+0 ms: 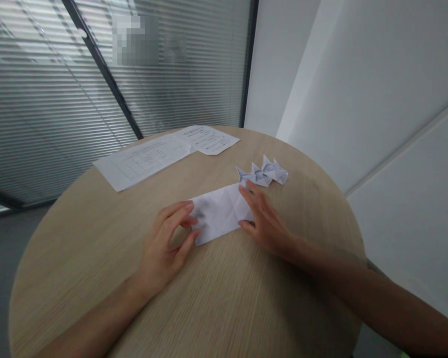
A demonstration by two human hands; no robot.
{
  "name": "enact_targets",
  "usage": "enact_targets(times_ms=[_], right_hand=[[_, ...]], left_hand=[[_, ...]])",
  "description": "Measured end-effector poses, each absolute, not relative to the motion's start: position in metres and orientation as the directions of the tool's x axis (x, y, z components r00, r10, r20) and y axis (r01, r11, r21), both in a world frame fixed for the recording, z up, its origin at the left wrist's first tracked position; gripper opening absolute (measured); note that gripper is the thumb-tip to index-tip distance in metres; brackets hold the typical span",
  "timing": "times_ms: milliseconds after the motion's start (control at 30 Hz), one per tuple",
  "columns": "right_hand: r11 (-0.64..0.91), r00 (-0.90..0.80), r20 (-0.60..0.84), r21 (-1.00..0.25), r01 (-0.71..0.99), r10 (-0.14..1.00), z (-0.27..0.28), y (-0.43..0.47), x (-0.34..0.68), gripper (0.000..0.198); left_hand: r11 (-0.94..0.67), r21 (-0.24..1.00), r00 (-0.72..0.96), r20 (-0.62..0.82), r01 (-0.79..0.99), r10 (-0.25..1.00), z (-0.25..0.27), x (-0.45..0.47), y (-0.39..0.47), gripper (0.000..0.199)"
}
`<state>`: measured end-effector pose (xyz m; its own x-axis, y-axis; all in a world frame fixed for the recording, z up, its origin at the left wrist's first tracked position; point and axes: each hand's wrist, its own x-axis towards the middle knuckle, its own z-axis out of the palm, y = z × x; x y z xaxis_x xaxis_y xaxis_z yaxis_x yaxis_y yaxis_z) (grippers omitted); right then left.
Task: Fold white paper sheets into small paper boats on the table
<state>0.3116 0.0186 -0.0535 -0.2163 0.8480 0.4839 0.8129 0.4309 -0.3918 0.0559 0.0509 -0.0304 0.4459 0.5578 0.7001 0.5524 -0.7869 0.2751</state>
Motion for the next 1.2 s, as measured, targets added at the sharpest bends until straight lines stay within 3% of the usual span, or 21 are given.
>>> enact_targets(times_ms=[167, 200, 333, 400, 500, 567, 633, 733, 867, 1033, 1200], right_hand=[[0.472, -0.264, 0.507, -0.34, 0.814, 0.821, -0.057, 0.016, 0.308, 0.089], [0.469, -0.259, 0.508, -0.343, 0.814, 0.821, -0.058, 0.016, 0.308, 0.089], [0.452, -0.214, 0.539, -0.359, 0.816, 0.814, -0.059, 0.02, 0.312, 0.088], [0.451, -0.198, 0.583, -0.327, 0.831, 0.788, -0.056, 0.02, 0.315, 0.086], [0.49, -0.258, 0.644, -0.209, 0.846, 0.72, -0.05, 0.015, 0.317, 0.074], [0.583, -0.4, 0.615, -0.123, 0.803, 0.68, -0.047, 0.011, 0.316, 0.06], [0.698, -0.571, 0.505, -0.093, 0.71, 0.647, -0.047, 0.009, 0.315, 0.047], [0.763, -0.688, 0.353, -0.141, 0.631, 0.634, -0.048, 0.01, 0.315, 0.032], [0.712, -0.632, 0.336, -0.229, 0.664, 0.698, -0.048, 0.014, 0.317, 0.016], [0.575, -0.497, 0.301, -0.295, 0.763, 0.814, -0.045, 0.019, 0.314, 0.022], [0.382, -0.315, 0.27, -0.251, 0.889, 0.91, -0.046, 0.024, 0.307, 0.023]], left_hand=[[-0.542, 0.481, 0.236, 0.559, 0.689, 0.795, -0.037, 0.052, 0.065, 0.082], [-0.493, 0.53, 0.206, 0.509, 0.69, 0.836, -0.038, 0.05, 0.069, 0.082], [-0.504, 0.619, 0.339, 0.373, 0.602, 0.864, -0.036, 0.045, 0.072, 0.028], [-0.608, 0.552, 0.411, 0.449, 0.571, 0.793, -0.032, 0.044, 0.067, 0.02], [-0.78, 0.273, 0.516, 0.621, 0.563, 0.589, -0.028, 0.046, 0.057, 0.014], [-0.861, 0.085, 0.633, 0.643, 0.501, 0.432, -0.028, 0.049, 0.053, 0.013], [-0.912, -0.019, 0.736, 0.599, 0.409, 0.317, -0.031, 0.052, 0.05, 0.017], [-0.946, -0.016, 0.811, 0.52, 0.324, 0.269, -0.036, 0.057, 0.049, 0.021], [-0.928, 0.103, 0.777, 0.518, 0.357, 0.356, -0.04, 0.057, 0.052, 0.02], [-0.889, 0.193, 0.719, 0.53, 0.415, 0.45, -0.042, 0.057, 0.052, 0.022], [-0.912, 0.127, 0.776, 0.487, 0.39, 0.4, -0.04, 0.062, 0.051, 0.024]])
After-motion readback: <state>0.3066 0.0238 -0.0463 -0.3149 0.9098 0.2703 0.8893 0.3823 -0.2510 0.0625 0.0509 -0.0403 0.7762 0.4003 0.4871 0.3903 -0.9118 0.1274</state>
